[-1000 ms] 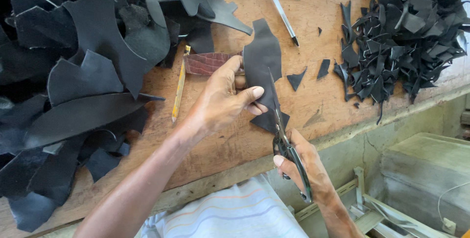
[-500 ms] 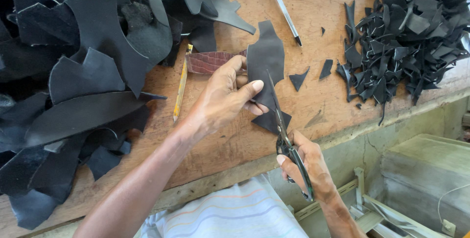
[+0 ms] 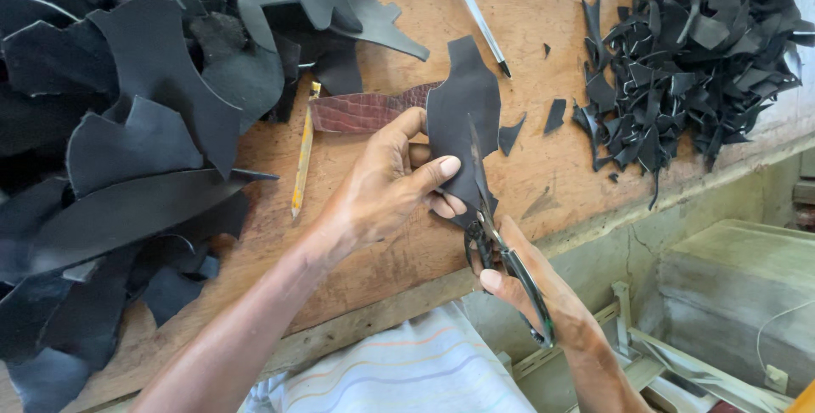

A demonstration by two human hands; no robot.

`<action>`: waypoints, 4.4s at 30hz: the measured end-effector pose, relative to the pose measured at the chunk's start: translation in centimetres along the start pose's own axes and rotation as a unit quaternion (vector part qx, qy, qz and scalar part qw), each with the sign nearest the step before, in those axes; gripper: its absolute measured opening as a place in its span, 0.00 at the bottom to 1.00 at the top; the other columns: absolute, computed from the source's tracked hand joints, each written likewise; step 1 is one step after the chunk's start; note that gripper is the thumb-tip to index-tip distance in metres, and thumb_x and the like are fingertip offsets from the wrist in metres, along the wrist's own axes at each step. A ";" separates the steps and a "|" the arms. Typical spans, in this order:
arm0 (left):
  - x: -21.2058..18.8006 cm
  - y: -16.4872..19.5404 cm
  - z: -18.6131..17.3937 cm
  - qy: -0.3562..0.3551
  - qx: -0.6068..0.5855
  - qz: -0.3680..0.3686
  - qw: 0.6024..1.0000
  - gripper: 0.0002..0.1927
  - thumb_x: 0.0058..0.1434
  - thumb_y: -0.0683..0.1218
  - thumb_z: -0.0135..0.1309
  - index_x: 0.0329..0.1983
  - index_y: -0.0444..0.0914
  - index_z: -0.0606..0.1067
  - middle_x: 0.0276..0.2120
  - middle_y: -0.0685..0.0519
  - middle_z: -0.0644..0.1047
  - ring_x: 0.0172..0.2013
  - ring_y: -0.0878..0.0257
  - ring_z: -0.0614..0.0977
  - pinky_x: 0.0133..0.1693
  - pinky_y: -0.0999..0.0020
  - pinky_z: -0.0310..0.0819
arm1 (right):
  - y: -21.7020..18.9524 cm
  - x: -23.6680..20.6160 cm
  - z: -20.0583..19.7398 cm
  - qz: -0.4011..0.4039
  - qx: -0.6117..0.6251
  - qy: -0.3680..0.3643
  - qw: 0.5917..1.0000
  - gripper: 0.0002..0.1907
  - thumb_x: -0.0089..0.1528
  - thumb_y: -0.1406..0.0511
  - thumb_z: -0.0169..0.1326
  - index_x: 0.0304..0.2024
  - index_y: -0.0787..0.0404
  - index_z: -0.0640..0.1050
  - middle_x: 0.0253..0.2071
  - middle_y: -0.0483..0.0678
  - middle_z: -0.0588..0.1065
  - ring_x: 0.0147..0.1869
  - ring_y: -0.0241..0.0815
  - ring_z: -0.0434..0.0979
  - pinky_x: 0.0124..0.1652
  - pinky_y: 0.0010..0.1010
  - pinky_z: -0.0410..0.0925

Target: The person cuts a black leather piece with shears, then places a patterned template on it to check fit. They pick up another leather piece, align the template again, and use a pen to mark the leather along the template's edge.

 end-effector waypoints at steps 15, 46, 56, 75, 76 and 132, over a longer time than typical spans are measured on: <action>0.1 -0.2 0.0 0.001 -0.024 0.009 1.000 0.18 0.68 0.38 0.50 0.59 0.32 0.64 0.37 0.41 0.82 0.30 0.59 0.86 0.31 0.70 0.85 | 0.0 1.0 0.1 0.030 0.052 0.041 0.997 0.47 0.50 0.54 0.57 0.70 0.65 0.65 0.34 0.44 0.67 0.34 0.33 0.66 0.32 0.25 0.64; 0.1 -4.1 0.2 0.026 -0.174 0.026 0.984 0.11 0.71 0.43 0.52 0.50 0.29 0.75 0.35 0.46 0.82 0.32 0.63 0.84 0.36 0.71 0.81 | -0.9 1.5 1.3 -0.062 0.112 0.093 0.987 0.42 0.56 0.62 0.55 0.72 0.67 0.63 0.50 0.46 0.72 0.36 0.32 0.70 0.35 0.24 0.68; 0.3 -4.4 -0.3 0.029 -0.187 0.028 0.981 0.10 0.71 0.42 0.52 0.49 0.29 0.75 0.34 0.46 0.82 0.31 0.63 0.84 0.35 0.71 0.80 | 0.6 1.5 1.3 -0.054 0.129 0.099 0.985 0.34 0.59 0.66 0.54 0.68 0.67 0.67 0.31 0.45 0.71 0.28 0.32 0.72 0.29 0.23 0.69; 0.2 -3.8 -0.3 0.026 -0.155 0.014 0.987 0.13 0.69 0.42 0.54 0.50 0.28 0.76 0.35 0.46 0.82 0.31 0.62 0.84 0.35 0.69 0.81 | 2.2 0.8 0.2 0.013 0.085 0.122 0.989 0.10 0.61 0.69 0.54 0.41 0.70 0.72 0.25 0.46 0.73 0.24 0.34 0.73 0.26 0.24 0.69; 0.1 -3.6 -0.3 0.026 -0.143 0.020 0.989 0.13 0.68 0.43 0.55 0.50 0.28 0.76 0.36 0.47 0.82 0.32 0.63 0.84 0.35 0.70 0.81 | 2.3 0.7 0.2 0.006 0.089 0.117 0.989 0.09 0.60 0.68 0.54 0.40 0.69 0.73 0.25 0.46 0.73 0.23 0.34 0.73 0.25 0.24 0.69; 0.3 -1.9 -1.1 0.050 -0.081 0.030 0.995 0.12 0.67 0.44 0.56 0.51 0.34 0.76 0.38 0.55 0.82 0.34 0.72 0.81 0.35 0.74 0.76 | 3.3 -0.7 -0.9 0.055 0.053 0.121 0.990 0.05 0.59 0.71 0.55 0.37 0.66 0.75 0.20 0.44 0.72 0.18 0.32 0.72 0.20 0.24 0.66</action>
Point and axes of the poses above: each hand's wrist, its own x-axis towards the middle knuckle, its own z-axis out of the palm, y = z × x, the point moved 8 cm from there along x, towards the middle knuckle
